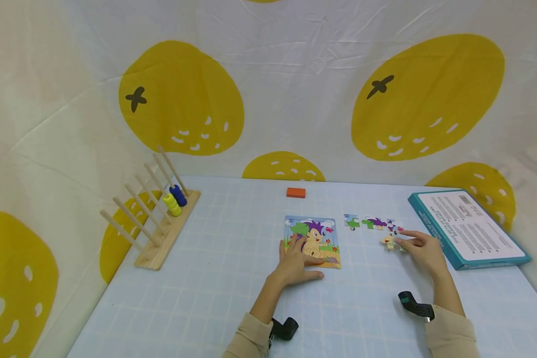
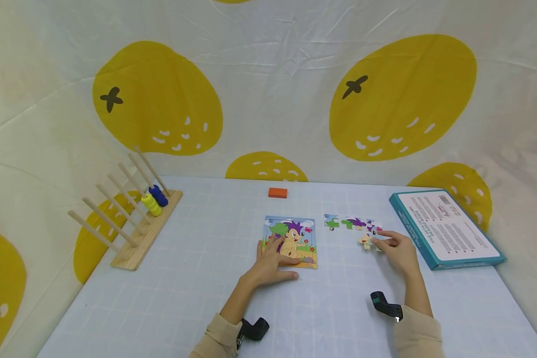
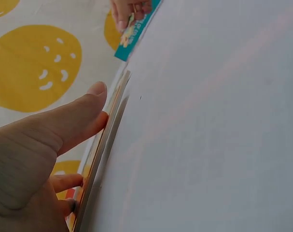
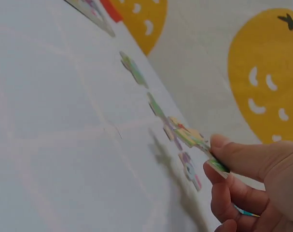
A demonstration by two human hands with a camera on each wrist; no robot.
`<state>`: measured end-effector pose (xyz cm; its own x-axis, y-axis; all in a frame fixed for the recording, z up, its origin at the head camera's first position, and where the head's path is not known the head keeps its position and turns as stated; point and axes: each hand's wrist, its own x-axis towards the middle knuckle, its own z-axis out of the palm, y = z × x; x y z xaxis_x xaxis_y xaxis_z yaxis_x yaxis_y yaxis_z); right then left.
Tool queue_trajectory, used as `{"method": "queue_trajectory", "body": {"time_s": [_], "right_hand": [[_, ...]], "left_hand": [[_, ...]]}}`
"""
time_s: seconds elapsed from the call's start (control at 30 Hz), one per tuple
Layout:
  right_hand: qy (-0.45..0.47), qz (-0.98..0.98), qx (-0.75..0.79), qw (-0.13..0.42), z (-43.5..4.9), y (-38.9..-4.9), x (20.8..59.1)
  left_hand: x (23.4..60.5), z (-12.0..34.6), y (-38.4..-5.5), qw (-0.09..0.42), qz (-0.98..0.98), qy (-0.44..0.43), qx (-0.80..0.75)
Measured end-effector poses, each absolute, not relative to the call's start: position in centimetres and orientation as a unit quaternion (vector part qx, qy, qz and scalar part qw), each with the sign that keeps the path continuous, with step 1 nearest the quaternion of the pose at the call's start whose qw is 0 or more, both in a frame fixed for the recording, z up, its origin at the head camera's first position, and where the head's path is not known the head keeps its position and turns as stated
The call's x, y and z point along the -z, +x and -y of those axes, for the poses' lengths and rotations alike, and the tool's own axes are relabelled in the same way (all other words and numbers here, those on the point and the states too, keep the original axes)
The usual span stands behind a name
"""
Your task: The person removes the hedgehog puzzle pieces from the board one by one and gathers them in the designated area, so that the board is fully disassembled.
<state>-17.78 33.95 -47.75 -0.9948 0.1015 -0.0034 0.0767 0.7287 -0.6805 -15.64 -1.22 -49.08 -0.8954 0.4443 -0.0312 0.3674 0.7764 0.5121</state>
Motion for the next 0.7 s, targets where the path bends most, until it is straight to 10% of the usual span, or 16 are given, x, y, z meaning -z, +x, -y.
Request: {"method": "queue_trajectory", "body": {"time_s": [0.7], "right_hand": [[-0.036,0.954,-0.288,-0.076,-35.4,-17.0,47.5]], "left_hand": [[48.8,1.2,-15.4,0.07,-0.94,0.218,-0.253]]}}
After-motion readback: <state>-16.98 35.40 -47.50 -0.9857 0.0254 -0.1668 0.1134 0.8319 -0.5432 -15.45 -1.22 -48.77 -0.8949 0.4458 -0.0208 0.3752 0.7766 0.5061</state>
